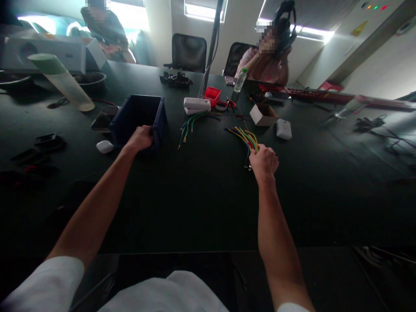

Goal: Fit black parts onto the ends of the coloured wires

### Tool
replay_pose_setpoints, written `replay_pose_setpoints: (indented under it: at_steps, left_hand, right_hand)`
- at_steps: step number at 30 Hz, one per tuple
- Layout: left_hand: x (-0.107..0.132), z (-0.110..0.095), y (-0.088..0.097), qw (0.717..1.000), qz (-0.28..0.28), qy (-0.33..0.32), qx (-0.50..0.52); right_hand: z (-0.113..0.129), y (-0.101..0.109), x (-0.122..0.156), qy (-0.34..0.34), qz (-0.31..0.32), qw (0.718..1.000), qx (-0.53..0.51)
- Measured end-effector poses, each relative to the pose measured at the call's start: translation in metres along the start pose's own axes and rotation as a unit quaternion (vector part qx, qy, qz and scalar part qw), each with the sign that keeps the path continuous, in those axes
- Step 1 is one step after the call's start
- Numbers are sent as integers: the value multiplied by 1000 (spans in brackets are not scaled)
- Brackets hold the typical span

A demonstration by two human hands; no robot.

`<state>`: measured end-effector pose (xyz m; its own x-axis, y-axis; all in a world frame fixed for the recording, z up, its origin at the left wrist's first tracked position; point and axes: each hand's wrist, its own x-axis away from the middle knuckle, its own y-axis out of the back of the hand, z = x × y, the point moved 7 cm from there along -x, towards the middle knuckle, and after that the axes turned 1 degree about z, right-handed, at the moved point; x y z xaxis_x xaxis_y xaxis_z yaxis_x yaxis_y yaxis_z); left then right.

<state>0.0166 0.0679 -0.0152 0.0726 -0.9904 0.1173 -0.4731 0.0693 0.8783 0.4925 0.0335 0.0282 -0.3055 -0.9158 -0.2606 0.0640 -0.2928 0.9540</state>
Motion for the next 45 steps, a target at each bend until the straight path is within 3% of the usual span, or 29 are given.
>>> replay_pose_setpoints:
  at_steps: [3,8,14,20,30,45]
  left_hand:
    - [1,-2,4,998,-42,-18,-41]
    - [4,-7,6,996,-63,-21,-66]
    - [11,-13,12,991,-113,-27,-69]
    - [20,-17,17,990,-129,-21,-56]
    - [29,-21,22,988,-151,-24,-32]
    - [30,-19,22,988,-153,-24,-19]
  right_hand:
    - [4,7,3,6,-62,998,-10]
    - [18,12,9,61,-174,982,-46]
    - [38,2,18,164,-211,962,-64]
    - [53,-18,24,207,-186,957,-84]
    - [87,-51,41,242,-69,954,-162]
    - [95,-63,47,261,-34,960,-101]
